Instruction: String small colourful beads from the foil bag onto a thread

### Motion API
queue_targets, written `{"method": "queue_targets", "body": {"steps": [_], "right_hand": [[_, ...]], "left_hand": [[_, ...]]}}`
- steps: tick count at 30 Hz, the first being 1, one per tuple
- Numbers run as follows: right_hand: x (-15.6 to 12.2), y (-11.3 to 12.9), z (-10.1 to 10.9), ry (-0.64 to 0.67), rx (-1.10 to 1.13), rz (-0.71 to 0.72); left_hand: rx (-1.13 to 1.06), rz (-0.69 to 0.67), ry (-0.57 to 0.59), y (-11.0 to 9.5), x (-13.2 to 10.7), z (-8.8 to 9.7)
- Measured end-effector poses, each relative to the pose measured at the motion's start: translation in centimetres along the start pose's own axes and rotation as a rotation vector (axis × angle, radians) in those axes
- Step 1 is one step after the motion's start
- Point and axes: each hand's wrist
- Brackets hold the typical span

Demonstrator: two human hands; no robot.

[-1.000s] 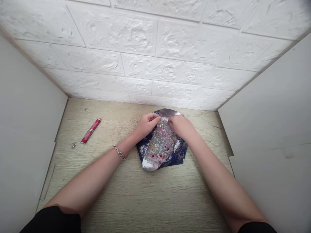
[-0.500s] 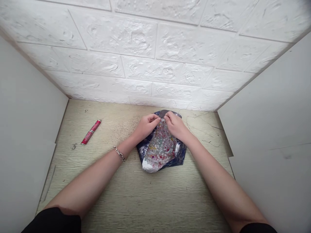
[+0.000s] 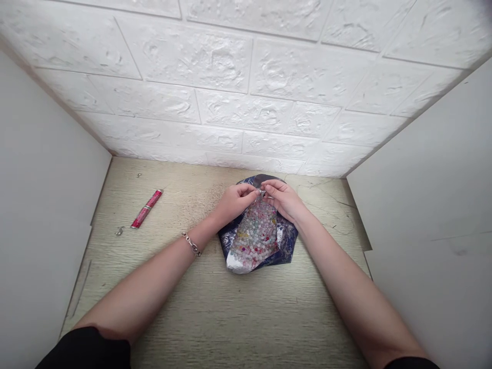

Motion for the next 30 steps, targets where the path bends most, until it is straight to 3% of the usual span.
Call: {"method": "queue_targets", "body": {"steps": [30], "right_hand": [[-0.06,0.0,0.68,0.069,0.084,-0.05]], "left_hand": [[0.096,-0.033,0.074,-0.21,-0.1,0.08]]}}
Point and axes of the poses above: each hand's wrist, its own x-axis towards the middle knuckle, its own z-axis out of the back of the hand, y = z × x, and after that the axes turned 7 degrees about x, right-handed
